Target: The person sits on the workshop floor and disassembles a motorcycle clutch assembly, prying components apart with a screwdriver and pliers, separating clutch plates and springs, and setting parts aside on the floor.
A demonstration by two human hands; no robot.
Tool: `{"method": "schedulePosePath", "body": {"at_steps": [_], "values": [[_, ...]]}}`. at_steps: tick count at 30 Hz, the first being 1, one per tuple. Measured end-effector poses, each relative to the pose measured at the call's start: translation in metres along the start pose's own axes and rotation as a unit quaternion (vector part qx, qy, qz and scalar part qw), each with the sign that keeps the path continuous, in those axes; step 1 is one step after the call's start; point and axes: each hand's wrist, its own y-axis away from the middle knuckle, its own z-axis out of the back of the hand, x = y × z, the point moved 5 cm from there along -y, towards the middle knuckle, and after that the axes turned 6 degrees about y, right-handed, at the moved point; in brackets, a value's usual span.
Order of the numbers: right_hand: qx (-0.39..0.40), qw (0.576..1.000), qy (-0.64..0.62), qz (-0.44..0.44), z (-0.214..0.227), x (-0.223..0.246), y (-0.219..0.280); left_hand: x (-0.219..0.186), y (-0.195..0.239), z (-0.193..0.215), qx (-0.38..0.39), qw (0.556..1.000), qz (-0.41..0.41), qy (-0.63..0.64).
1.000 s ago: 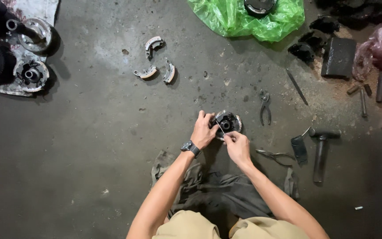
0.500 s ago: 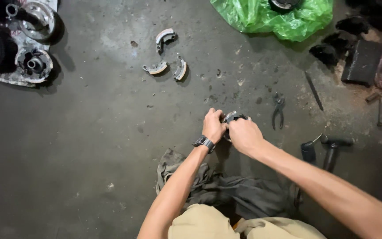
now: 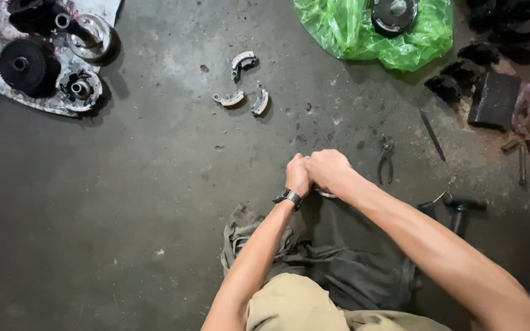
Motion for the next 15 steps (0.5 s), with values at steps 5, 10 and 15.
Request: {"method": "schedulePosePath", "body": {"at_steps": [5, 10, 15], "values": [[0.019, 1.000, 0.019, 0.012, -0.004, 0.000, -0.014, 0.024, -0.002, -0.008, -0.010, 0.999, 0.032, -0.021], [0.054, 0.998, 0.023, -0.021, 0.015, -0.018, -0.057, -0.037, -0.016, 0.003, 0.008, 0.996, 0.061, -0.058], [0.124, 0.989, 0.031, -0.068, 0.022, -0.034, -0.061, -0.040, -0.015, 0.009, 0.050, 0.984, 0.154, -0.080]]}}
